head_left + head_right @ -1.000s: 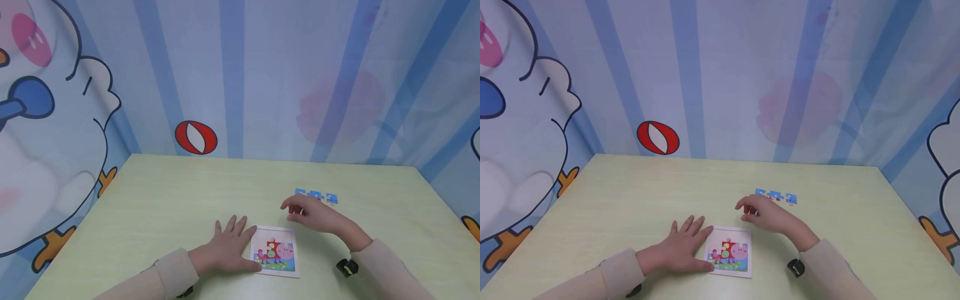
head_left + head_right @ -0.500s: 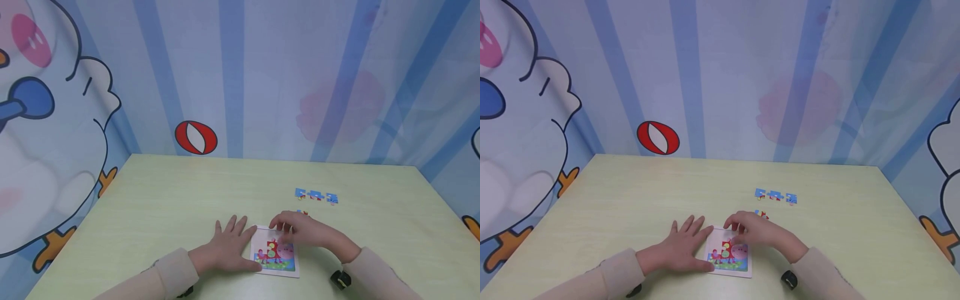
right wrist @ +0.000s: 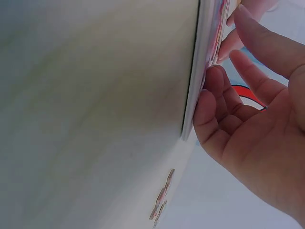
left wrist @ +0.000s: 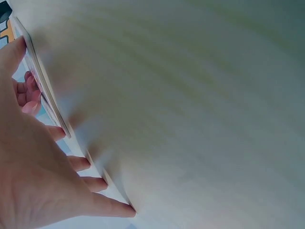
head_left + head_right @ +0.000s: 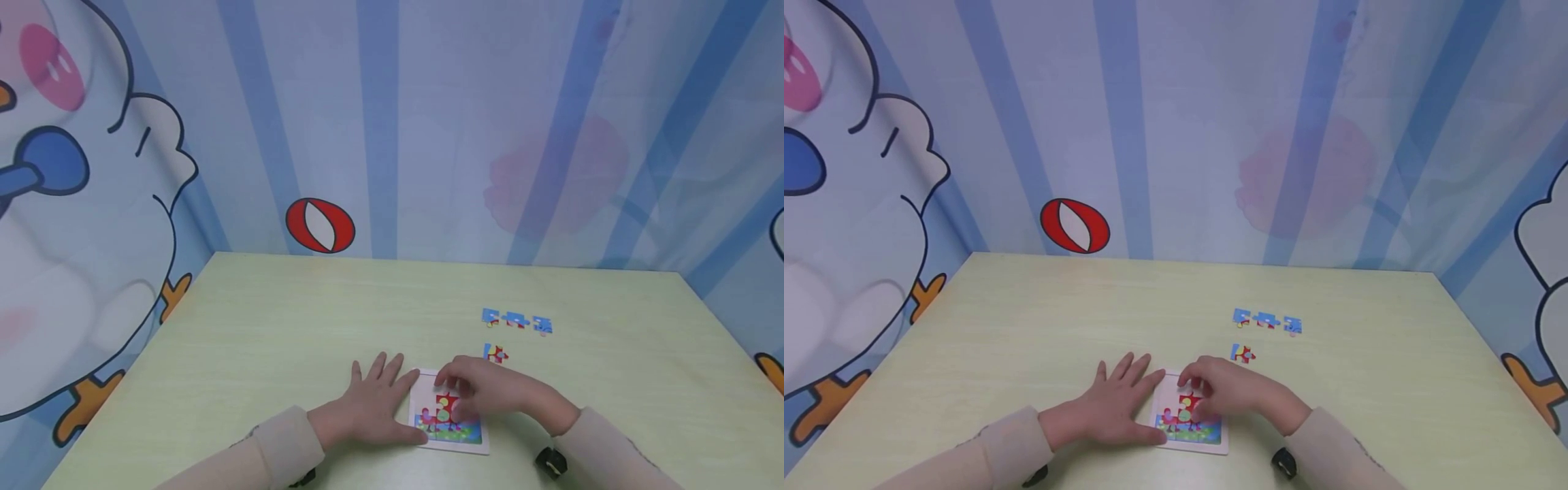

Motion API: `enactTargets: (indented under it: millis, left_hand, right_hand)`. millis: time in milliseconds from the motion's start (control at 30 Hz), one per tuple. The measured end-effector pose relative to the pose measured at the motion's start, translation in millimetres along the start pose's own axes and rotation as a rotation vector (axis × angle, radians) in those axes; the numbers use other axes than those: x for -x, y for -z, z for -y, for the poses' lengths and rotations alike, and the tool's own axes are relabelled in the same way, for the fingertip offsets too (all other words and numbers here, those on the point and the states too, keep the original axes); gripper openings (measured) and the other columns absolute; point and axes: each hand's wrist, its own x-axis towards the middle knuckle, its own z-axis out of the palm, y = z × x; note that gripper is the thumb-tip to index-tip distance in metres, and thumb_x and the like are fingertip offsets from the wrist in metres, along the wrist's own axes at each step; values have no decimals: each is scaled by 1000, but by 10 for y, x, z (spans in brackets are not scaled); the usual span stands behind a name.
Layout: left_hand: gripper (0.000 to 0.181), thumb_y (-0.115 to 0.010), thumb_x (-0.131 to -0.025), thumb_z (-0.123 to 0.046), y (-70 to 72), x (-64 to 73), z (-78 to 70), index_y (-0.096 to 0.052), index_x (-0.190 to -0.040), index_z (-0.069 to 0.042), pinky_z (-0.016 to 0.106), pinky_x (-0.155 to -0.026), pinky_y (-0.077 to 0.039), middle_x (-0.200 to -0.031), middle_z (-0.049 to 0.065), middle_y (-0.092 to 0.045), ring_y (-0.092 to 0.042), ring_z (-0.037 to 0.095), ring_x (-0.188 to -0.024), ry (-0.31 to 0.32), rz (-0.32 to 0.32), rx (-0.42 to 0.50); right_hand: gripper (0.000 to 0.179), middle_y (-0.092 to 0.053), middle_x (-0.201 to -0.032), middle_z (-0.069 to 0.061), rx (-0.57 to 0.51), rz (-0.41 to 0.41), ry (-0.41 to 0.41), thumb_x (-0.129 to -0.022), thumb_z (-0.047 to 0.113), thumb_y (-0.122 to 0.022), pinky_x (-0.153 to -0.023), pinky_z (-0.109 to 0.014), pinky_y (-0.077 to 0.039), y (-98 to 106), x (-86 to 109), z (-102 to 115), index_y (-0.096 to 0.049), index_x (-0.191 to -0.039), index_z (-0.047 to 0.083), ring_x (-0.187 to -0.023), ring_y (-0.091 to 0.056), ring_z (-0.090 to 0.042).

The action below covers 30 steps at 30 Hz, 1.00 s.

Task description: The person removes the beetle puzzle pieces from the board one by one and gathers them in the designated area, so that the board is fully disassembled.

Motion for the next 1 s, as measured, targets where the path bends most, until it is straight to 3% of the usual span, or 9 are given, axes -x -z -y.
enactTargets:
  millis: [267,1000]
  left_hand:
    - [98,-50,-78,-78,8,11,-12,-27,-153,-20,74,-104,-9,-161,14,-15,-10,41,-146,2,0,-5]
    - [96,-52,-79,-76,31,30,-34,-28,-153,-19,74,-104,-9,-160,14,-16,-10,41,-146,3,-5,-5]
  right_hand:
    - [34,-54,-93,5,38,22,-52,-77,16,-81,-76,-31,-46,-48,-35,37,-66,-108,18,-88,-50,-15]
    - [29,-54,-88,7,97,22,-43,-81,9,-76,-74,-26,-47,-83,-62,48,-65,-106,18,-84,-51,-13]
